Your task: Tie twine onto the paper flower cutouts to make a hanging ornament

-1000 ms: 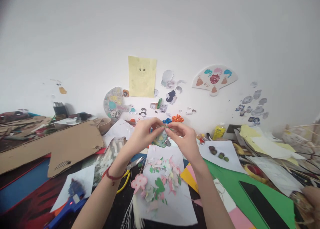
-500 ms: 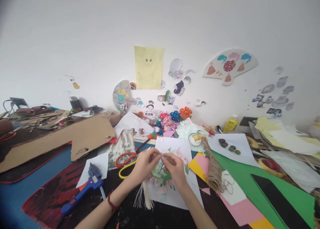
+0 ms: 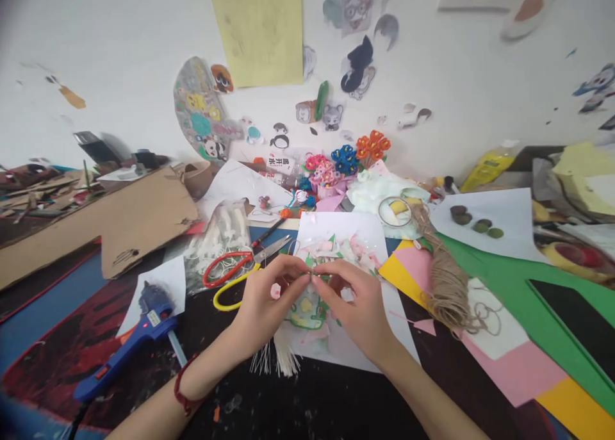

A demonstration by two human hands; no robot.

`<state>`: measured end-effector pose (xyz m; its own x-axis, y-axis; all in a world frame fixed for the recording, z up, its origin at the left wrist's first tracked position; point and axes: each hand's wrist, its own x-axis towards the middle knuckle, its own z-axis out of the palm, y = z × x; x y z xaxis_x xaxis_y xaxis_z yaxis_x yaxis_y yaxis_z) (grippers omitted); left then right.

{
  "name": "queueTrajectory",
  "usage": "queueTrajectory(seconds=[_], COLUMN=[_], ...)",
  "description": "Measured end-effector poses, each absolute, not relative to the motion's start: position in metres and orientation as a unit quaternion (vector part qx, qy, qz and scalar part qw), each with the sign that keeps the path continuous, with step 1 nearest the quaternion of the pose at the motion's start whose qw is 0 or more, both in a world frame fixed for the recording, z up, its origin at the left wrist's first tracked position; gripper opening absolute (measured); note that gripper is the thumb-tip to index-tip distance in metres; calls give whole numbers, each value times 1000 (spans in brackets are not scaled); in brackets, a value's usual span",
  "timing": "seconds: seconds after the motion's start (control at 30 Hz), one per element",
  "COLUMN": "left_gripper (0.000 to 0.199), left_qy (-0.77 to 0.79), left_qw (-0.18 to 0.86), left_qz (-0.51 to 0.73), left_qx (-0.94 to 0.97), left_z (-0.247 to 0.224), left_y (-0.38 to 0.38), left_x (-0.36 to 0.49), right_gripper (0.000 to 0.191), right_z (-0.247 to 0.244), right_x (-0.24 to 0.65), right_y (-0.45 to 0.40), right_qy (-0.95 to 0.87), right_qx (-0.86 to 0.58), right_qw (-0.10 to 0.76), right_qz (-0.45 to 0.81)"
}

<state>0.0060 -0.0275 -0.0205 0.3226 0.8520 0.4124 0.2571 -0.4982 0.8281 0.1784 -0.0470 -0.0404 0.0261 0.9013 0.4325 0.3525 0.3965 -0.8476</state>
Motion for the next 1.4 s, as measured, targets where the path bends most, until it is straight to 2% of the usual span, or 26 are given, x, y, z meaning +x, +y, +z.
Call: queueTrajectory(seconds=[0.33, 0.53, 0.7, 1.0, 1.2, 1.4], left_gripper=[5, 4, 4, 4, 4, 2], left_qy=[400, 380, 368, 370, 374, 375], left_qw=[278, 255, 226, 236, 238, 303], left_qz=[497, 470, 450, 434, 431, 422], left_qx=[718, 755, 782, 787, 786, 768], left_z=[-20, -25, -26, -27, -27, -23], left_y=[-23, -28, -29, -29, -31, -32], left_x=[-4, -1, -1, -2, -1, -2], right_gripper=[9, 9, 12, 14, 9, 11], right_z=[-30, -33, -26, -26, -27, -28], right_x=[161, 170, 174, 173, 177, 180], right_y=[-17, -38, -41, -38, -35, -34], right_qy=[-687, -657, -624, -619, -606, -563], right_qx=[-397, -456, -488, -468, -453, -458], right_qw=[539, 527, 486, 493, 519, 508], right_qz=[283, 287, 369, 393, 399, 464])
